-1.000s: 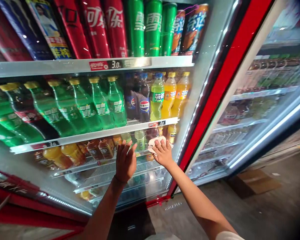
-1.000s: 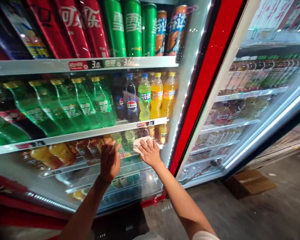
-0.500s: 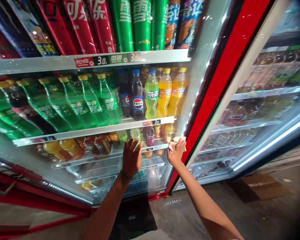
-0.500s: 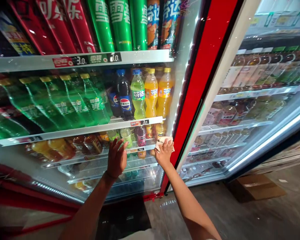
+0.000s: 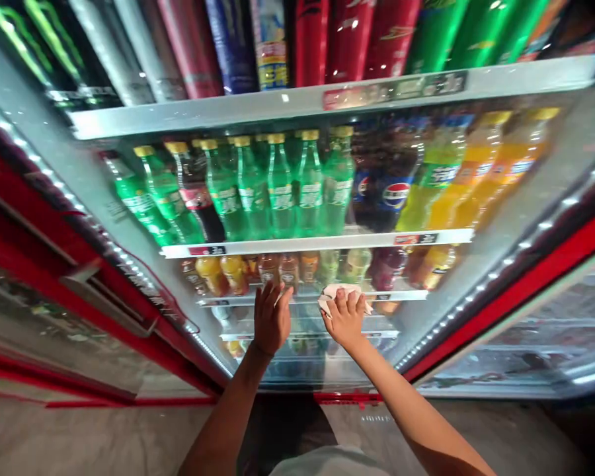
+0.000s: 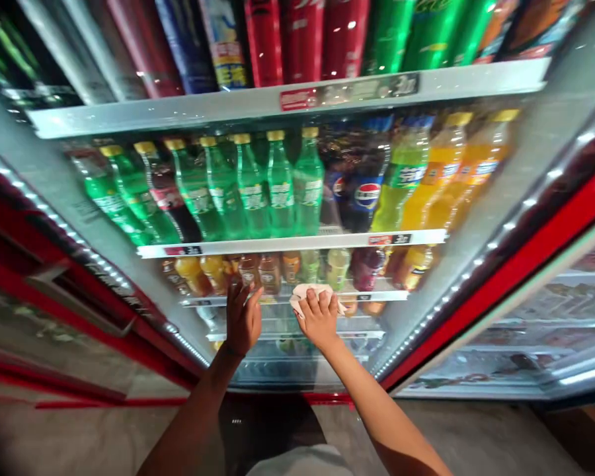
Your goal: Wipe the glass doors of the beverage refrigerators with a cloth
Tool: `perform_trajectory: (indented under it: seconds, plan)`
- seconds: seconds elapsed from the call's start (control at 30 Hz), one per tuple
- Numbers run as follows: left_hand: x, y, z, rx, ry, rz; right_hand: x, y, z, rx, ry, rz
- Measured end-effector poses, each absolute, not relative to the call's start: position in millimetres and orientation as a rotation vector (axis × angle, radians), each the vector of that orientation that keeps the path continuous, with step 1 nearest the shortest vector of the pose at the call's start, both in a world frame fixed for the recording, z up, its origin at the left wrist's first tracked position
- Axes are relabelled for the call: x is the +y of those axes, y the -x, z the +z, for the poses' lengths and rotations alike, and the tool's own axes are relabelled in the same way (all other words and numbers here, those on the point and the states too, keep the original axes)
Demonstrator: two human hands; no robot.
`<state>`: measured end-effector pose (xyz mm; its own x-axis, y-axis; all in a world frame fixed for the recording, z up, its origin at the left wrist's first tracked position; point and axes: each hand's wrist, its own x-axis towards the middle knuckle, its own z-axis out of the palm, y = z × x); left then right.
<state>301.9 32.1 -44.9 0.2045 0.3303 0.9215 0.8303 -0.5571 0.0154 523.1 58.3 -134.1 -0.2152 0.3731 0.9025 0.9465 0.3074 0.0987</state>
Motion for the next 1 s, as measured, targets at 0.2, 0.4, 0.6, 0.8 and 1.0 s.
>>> perform_trajectory:
  seconds: [0.2,0.4,0.6,0.8,1.0]
  plan:
    - [23,-159,-45,-1.213,2.009,-1.289,60,-372,-127,-1.839,1.111,-0.880]
    - [3,-58,-41,-1.233,2.017,-1.303,58,-253,-116,-1.950,1.038,-0.866]
    - [-7,-17,-29,-1.123,1.989,-1.343,57,-189,-123,-2.151,0.863,-0.813]
    - [-3,3,8,-1.015,1.961,-1.427,67,-173,-36,-2.307,0.738,-0.831]
    - [2,13,48,-0.911,1.914,-1.494,95,-169,199,-2.207,0.738,-1.016]
